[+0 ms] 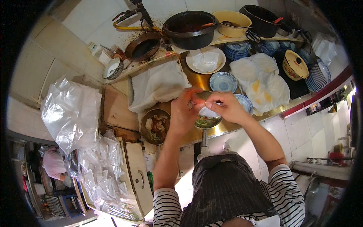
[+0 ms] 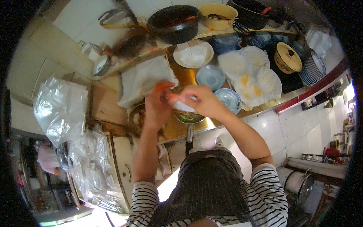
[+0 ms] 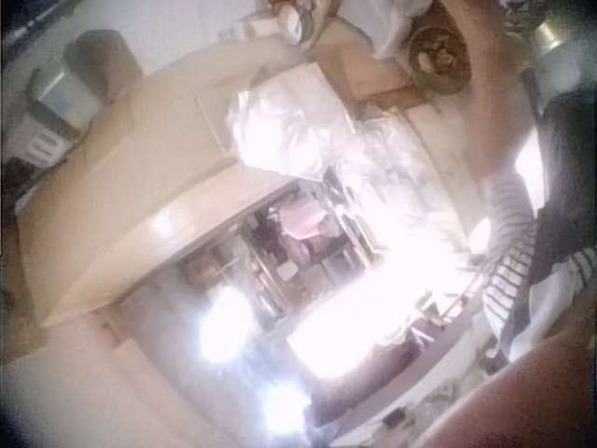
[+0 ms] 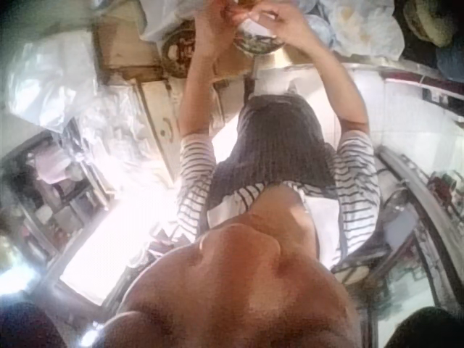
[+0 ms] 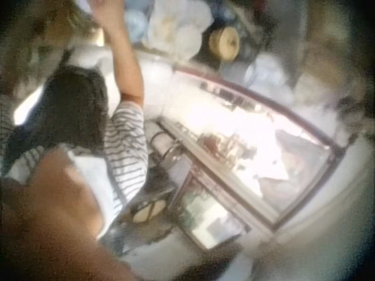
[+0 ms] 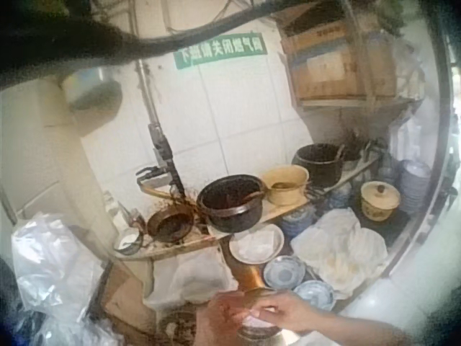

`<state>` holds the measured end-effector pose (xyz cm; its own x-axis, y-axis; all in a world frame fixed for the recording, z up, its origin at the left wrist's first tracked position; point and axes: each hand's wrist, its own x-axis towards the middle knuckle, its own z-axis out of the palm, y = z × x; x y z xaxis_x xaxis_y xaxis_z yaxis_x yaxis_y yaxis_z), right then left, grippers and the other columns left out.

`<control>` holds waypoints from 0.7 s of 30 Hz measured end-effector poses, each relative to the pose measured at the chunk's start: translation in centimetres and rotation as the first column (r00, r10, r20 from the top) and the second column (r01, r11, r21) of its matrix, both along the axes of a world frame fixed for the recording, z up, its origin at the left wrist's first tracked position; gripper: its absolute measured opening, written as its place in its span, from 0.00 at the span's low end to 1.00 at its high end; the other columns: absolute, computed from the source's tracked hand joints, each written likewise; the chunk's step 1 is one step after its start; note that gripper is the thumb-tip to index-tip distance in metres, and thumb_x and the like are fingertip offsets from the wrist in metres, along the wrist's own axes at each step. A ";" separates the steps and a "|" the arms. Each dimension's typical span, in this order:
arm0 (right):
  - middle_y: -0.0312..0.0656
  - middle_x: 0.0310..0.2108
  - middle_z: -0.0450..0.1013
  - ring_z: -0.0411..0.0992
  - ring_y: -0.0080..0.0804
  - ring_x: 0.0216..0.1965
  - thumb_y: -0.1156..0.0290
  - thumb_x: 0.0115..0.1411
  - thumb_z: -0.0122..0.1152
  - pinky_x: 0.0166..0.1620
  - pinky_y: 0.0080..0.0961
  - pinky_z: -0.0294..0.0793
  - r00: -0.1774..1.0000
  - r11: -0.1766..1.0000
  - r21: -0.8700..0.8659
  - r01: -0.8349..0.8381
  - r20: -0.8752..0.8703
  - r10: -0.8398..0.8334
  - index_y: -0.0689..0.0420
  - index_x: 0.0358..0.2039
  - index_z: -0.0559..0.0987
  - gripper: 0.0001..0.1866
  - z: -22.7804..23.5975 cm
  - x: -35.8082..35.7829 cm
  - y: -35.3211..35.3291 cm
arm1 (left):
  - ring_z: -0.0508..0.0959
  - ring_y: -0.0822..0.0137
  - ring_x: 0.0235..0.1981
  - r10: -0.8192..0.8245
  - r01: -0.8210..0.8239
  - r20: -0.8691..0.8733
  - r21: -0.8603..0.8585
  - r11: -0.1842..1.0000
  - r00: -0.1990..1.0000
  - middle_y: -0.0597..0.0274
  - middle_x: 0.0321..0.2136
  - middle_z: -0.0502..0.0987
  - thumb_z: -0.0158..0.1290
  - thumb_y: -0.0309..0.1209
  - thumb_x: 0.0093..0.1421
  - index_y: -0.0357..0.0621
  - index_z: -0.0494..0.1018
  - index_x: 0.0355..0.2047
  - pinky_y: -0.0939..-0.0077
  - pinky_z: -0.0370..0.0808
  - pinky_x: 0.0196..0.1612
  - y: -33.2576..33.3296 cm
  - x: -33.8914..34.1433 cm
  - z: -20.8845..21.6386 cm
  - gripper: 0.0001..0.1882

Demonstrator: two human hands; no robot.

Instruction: The person scoops a dark sauce from a pot into two bowls containing noodles and vegetables. They add a white ingredient from a plastic bag, mix the contents with chopsticks, and transfer the noodles into serving bowls. Finally, they carry the bowls to a table in the dining area.

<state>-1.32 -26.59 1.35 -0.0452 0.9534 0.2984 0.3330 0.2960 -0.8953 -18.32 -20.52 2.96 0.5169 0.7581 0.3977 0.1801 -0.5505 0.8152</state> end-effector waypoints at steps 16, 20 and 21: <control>0.49 0.24 0.68 0.69 0.41 0.26 0.80 0.51 0.54 0.28 0.31 0.66 0.806 0.809 0.076 0.583 0.068 -0.587 0.61 0.29 0.73 0.04 -14.8 -2.9 1.1 | 0.74 0.69 0.24 0.622 -0.582 0.103 -0.260 0.770 0.776 0.59 0.23 0.76 0.57 0.22 0.48 0.38 0.70 0.36 0.75 0.71 0.30 2.7 6.1 -15.9 0.14; 0.50 0.28 0.71 0.71 0.45 0.29 0.80 0.50 0.54 0.30 0.33 0.69 0.811 0.808 -0.155 0.568 -0.064 -0.582 0.61 0.34 0.73 0.08 -20.2 -3.1 2.0 | 0.74 0.68 0.25 0.619 -0.613 -0.073 -0.268 0.743 0.782 0.59 0.23 0.75 0.56 0.24 0.48 0.39 0.68 0.36 0.72 0.71 0.30 3.1 4.9 -18.4 0.13; 0.49 0.30 0.71 0.72 0.44 0.30 0.79 0.51 0.54 0.31 0.33 0.69 0.767 0.794 -0.357 0.492 -0.253 -0.589 0.61 0.35 0.72 0.09 -23.0 -2.9 2.4 | 0.74 0.66 0.25 0.595 -0.605 -0.130 -0.284 0.744 0.793 0.58 0.23 0.74 0.55 0.23 0.49 0.40 0.67 0.35 0.71 0.71 0.31 3.1 4.8 -18.6 0.13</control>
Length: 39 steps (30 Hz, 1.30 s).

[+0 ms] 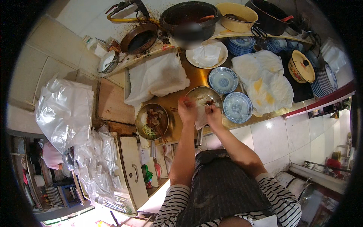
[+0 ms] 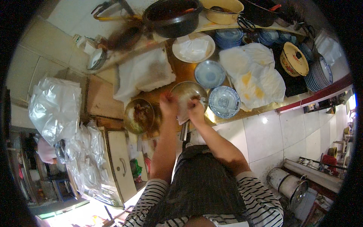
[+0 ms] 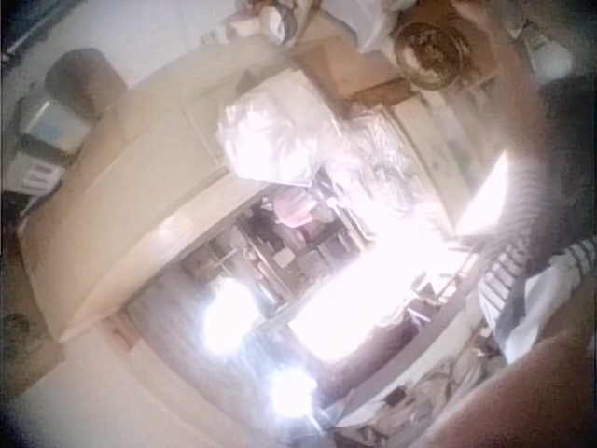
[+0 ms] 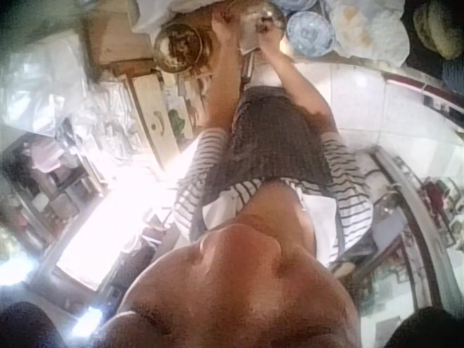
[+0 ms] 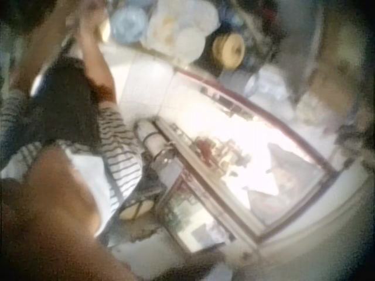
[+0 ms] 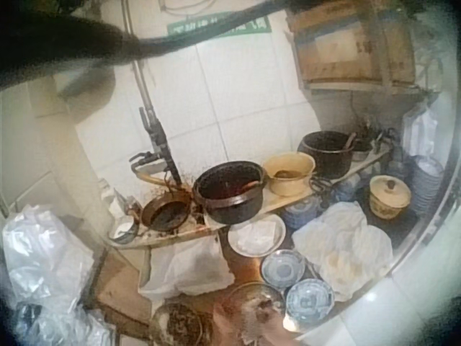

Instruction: The person scoops a dark sauce from a pot into two bowls containing noodles and vegetables. They add a white ingredient from a plastic bag, mix the contents with chopsticks, and transfer the noodles into serving bowls. Finally, they carry the bowls to a table in the dining area.

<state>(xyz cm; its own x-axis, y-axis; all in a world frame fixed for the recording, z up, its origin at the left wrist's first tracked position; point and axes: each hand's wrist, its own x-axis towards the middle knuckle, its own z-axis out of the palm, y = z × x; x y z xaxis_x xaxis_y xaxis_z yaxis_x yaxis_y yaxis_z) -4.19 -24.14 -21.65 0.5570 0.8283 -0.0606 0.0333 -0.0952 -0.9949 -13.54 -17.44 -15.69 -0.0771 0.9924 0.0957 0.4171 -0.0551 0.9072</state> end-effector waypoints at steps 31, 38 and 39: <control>0.48 0.27 0.73 0.73 0.48 0.30 0.77 0.52 0.58 0.32 0.31 0.74 0.672 0.947 0.014 -0.321 0.708 0.218 0.59 0.32 0.76 0.05 6.8 4.0 -1.4 | 0.76 0.51 0.39 -0.346 0.249 -0.482 -0.255 0.934 0.805 0.45 0.34 0.76 0.47 0.22 0.52 0.32 0.63 0.48 0.62 0.72 0.43 5.1 2.1 -3.3 0.21; 0.52 0.24 0.70 0.70 0.53 0.26 0.76 0.53 0.53 0.28 0.40 0.69 0.729 0.956 0.048 -0.289 0.658 0.188 0.59 0.27 0.73 0.01 6.8 5.8 -0.1 | 0.76 0.52 0.37 -0.608 0.634 -0.193 0.117 0.765 0.770 0.52 0.34 0.77 0.53 0.20 0.49 0.45 0.66 0.47 0.65 0.74 0.38 1.6 0.0 4.4 0.23; 0.52 0.24 0.71 0.70 0.53 0.26 0.76 0.53 0.53 0.28 0.40 0.69 0.736 0.954 0.079 -0.290 0.655 0.169 0.58 0.28 0.73 0.02 7.0 5.7 0.0 | 0.77 0.53 0.36 -0.621 0.651 -0.206 0.135 0.747 0.756 0.53 0.33 0.77 0.54 0.19 0.48 0.47 0.67 0.47 0.66 0.74 0.36 1.4 0.1 4.2 0.23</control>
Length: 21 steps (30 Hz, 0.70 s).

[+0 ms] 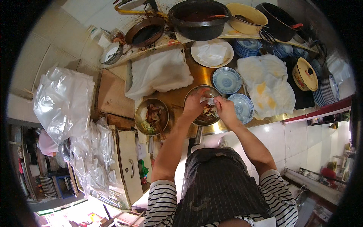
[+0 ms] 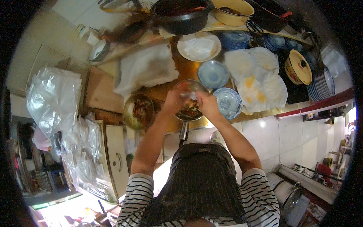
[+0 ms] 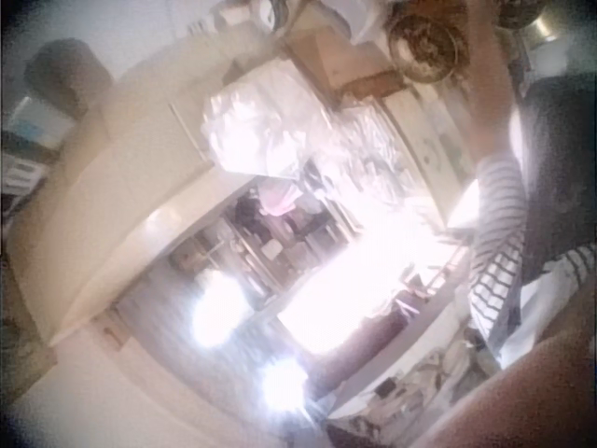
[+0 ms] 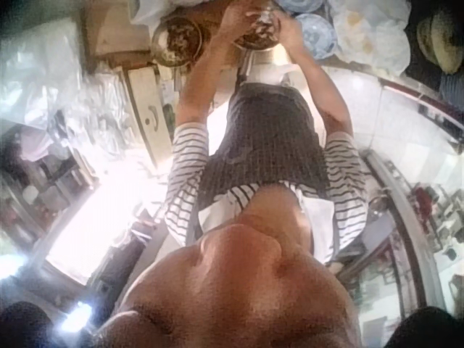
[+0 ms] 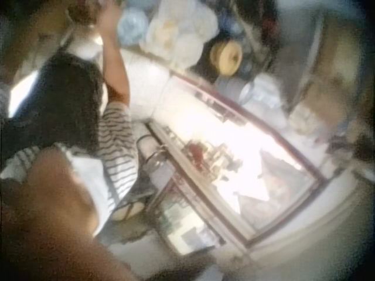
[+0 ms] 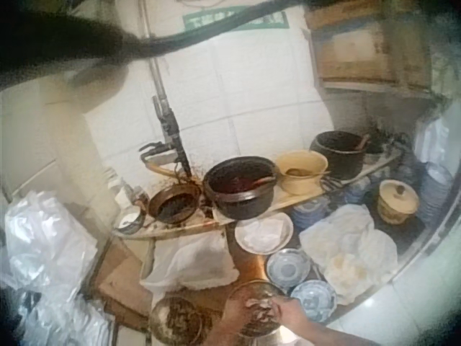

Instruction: The person scoops a dark sauce from a pot into two bowls containing noodles and vegetables. They add a white ingredient from a plastic bag, mix the contents with chopsticks, and transfer the noodles into serving bowls. Finally, they carry the bowls to a table in the dining area.

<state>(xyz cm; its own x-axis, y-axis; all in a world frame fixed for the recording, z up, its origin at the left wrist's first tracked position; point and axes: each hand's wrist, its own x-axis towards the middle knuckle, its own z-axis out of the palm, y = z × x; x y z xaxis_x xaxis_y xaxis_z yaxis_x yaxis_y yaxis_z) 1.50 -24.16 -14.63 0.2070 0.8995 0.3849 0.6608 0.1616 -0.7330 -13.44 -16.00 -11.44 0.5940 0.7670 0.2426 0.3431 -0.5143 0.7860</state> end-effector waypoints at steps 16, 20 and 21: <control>0.46 0.25 0.73 0.72 0.36 0.23 0.70 0.48 0.64 0.29 0.28 0.71 0.965 0.991 -0.113 0.067 -0.244 -0.093 0.58 0.36 0.76 0.14 -0.2 -0.9 0.0 | 0.77 0.55 0.29 0.152 -0.155 -0.086 -0.025 0.988 0.985 0.59 0.26 0.77 0.54 0.25 0.49 0.50 0.71 0.42 0.63 0.73 0.31 1.8 -3.9 -3.8 0.17; 0.46 0.29 0.73 0.73 0.39 0.31 0.71 0.48 0.65 0.35 0.27 0.71 0.996 0.979 -0.184 0.092 0.013 -0.091 0.61 0.30 0.77 0.10 -1.0 -0.9 0.2 | 0.76 0.54 0.30 0.183 -0.161 -0.171 0.135 0.978 0.968 0.57 0.28 0.76 0.51 0.21 0.49 0.48 0.70 0.43 0.62 0.73 0.32 0.6 -3.6 -2.0 0.19; 0.48 0.31 0.71 0.71 0.46 0.33 0.69 0.46 0.65 0.37 0.31 0.70 0.990 0.965 -0.240 0.102 -0.072 -0.122 0.60 0.27 0.78 0.10 -1.0 -1.2 -0.1 | 0.76 0.53 0.30 0.202 -0.174 -0.198 0.151 0.973 0.959 0.56 0.28 0.76 0.51 0.21 0.49 0.47 0.69 0.43 0.62 0.73 0.32 0.4 -3.5 -2.1 0.19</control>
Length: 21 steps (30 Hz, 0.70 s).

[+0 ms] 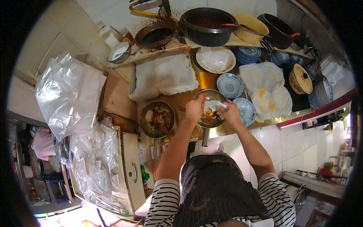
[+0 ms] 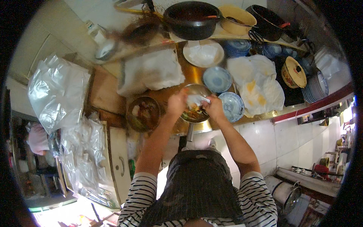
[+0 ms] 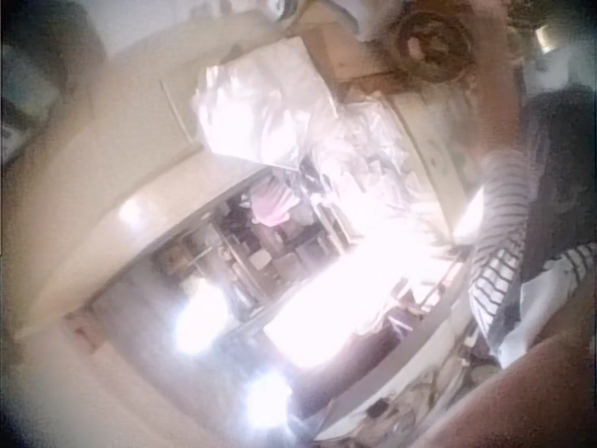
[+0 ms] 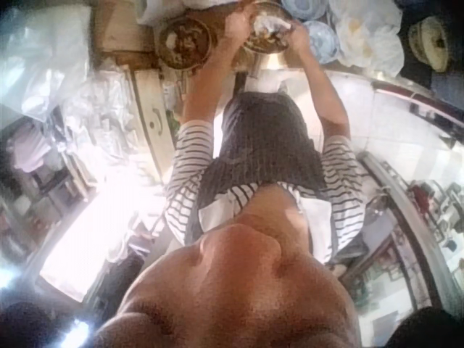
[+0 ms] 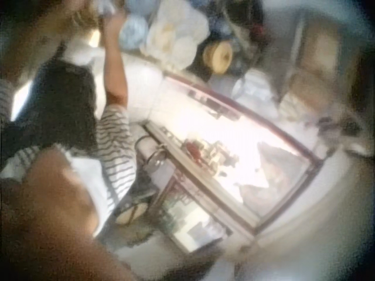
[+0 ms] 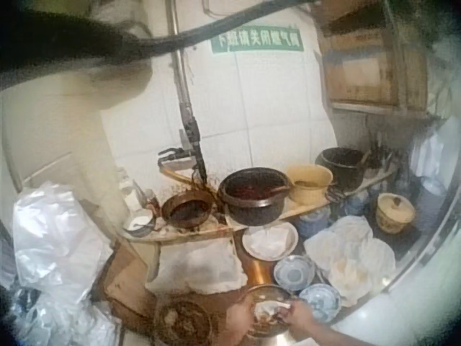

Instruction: The person scoops a dark sauce from a pot into two bowls containing noodles and vegetables. They add a white ingredient from a plastic bag, mix the contents with chopsticks, and transfer the noodles into serving bowls. Finally, they carry the bowls to a table in the dining area.

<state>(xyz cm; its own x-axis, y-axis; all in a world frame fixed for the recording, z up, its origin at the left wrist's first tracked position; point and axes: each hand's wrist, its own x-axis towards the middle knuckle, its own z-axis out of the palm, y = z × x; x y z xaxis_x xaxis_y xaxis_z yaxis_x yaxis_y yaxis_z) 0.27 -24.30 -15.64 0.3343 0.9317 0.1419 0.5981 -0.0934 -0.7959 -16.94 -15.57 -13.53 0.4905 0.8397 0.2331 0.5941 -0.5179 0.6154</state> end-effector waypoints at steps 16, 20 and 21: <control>0.46 0.23 0.70 0.67 0.48 0.28 0.68 0.44 0.64 0.33 0.38 0.65 0.954 0.961 0.269 -0.070 0.298 -0.014 0.58 0.19 0.73 0.10 0.4 0.3 0.8 | 0.77 0.66 0.25 0.283 -0.259 0.316 -0.116 0.959 0.906 0.57 0.26 0.76 0.53 0.21 0.53 0.39 0.71 0.38 0.74 0.72 0.28 -3.9 -2.9 -1.1 0.11; 0.48 0.22 0.69 0.67 0.49 0.27 0.69 0.45 0.65 0.32 0.39 0.66 0.931 0.952 0.241 -0.188 0.352 0.095 0.60 0.21 0.73 0.10 -0.4 1.8 1.7 | 0.76 0.59 0.24 0.371 -0.346 0.389 -0.135 0.928 0.843 0.54 0.27 0.76 0.53 0.20 0.51 0.39 0.71 0.35 0.71 0.72 0.26 -5.9 -2.8 0.6 0.10; 0.49 0.21 0.69 0.67 0.49 0.26 0.70 0.45 0.65 0.31 0.38 0.66 0.939 0.927 0.302 -0.221 0.324 0.118 0.60 0.22 0.73 0.10 -0.1 1.9 2.2 | 0.77 0.60 0.25 0.404 -0.385 0.351 -0.128 0.914 0.844 0.53 0.28 0.76 0.53 0.20 0.52 0.38 0.71 0.35 0.71 0.72 0.27 -6.3 -3.0 0.2 0.09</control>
